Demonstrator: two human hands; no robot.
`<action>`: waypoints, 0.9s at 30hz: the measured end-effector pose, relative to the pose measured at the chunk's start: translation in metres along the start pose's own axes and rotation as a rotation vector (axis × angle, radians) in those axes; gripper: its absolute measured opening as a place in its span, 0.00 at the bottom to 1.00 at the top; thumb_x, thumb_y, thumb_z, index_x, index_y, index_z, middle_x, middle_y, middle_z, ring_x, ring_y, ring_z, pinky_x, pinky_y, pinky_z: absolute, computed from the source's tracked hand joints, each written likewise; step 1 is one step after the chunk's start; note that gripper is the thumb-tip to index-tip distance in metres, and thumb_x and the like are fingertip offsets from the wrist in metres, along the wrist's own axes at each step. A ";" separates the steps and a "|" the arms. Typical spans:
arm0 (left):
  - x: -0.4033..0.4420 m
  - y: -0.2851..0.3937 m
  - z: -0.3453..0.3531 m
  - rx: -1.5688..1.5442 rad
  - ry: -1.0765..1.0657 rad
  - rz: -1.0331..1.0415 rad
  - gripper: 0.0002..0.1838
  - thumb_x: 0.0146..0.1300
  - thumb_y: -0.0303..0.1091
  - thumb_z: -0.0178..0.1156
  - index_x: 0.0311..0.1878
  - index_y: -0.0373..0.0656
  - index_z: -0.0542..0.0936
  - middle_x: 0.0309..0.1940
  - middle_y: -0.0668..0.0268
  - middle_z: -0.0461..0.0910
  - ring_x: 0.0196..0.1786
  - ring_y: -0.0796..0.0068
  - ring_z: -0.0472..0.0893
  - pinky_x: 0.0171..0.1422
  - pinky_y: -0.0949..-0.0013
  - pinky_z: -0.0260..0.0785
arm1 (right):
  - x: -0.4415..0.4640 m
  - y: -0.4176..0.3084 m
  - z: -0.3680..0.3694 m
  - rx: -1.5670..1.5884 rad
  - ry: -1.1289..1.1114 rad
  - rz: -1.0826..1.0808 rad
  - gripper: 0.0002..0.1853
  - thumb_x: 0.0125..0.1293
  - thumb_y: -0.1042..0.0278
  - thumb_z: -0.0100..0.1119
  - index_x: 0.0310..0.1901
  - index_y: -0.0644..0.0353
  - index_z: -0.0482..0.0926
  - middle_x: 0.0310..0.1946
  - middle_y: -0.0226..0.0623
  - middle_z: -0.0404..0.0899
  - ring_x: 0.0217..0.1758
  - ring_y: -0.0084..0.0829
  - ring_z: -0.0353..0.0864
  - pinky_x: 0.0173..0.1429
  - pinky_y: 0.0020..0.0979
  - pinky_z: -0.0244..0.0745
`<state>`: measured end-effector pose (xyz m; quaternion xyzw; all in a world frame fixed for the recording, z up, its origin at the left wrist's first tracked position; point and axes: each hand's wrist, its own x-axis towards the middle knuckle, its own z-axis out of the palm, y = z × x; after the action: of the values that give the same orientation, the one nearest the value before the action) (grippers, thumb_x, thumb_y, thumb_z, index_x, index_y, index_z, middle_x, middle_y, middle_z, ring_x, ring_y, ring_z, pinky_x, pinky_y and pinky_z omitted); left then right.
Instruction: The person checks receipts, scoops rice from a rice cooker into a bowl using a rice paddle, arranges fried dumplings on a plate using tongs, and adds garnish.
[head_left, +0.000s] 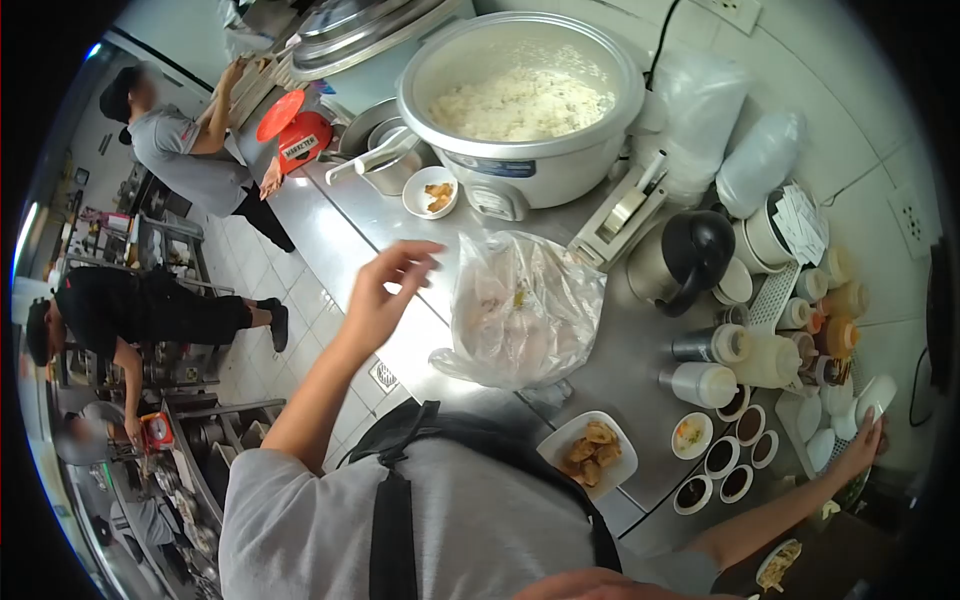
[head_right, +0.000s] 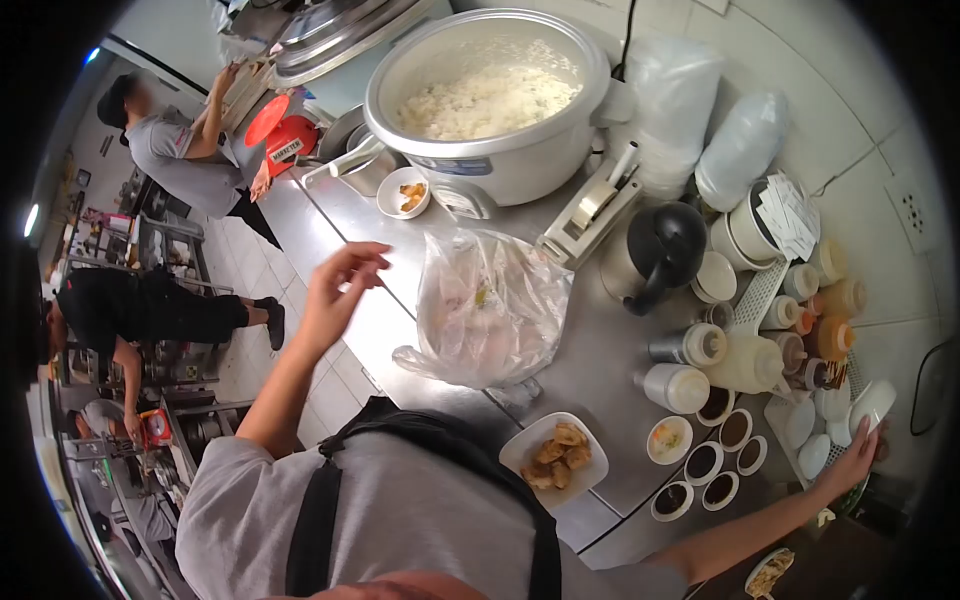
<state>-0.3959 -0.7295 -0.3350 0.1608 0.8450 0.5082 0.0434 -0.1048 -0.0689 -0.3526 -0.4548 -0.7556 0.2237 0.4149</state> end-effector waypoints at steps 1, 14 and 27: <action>-0.001 0.002 0.005 -0.112 -0.120 -0.080 0.12 0.68 0.25 0.52 0.53 0.38 0.78 0.39 0.66 0.81 0.38 0.79 0.79 0.45 0.73 0.74 | -0.032 -0.048 -0.008 0.200 -0.052 0.005 0.25 0.66 0.59 0.60 0.58 0.68 0.75 0.57 0.47 0.77 0.58 0.33 0.77 0.60 0.34 0.70; 0.015 -0.069 -0.094 -1.374 -0.305 -0.527 0.34 0.66 0.58 0.46 0.65 0.40 0.65 0.59 0.55 0.73 0.59 0.58 0.76 0.63 0.55 0.70 | -0.389 -0.476 0.193 0.712 -1.263 -1.160 0.18 0.55 0.64 0.68 0.47 0.58 0.81 0.39 0.35 0.81 0.44 0.36 0.78 0.52 0.38 0.72; 0.095 -0.225 -0.358 -1.159 0.115 -0.148 0.36 0.66 0.56 0.49 0.67 0.36 0.62 0.61 0.56 0.69 0.62 0.57 0.73 0.56 0.46 0.74 | -0.483 -0.603 0.458 -0.121 -1.468 -0.028 0.40 0.57 0.57 0.60 0.70 0.62 0.59 0.25 0.41 0.80 0.17 0.33 0.75 0.23 0.33 0.73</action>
<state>-0.6217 -1.0989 -0.3508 0.0235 0.4391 0.8909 0.1136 -0.6712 -0.7654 -0.3800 -0.2005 -0.8557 0.4230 -0.2206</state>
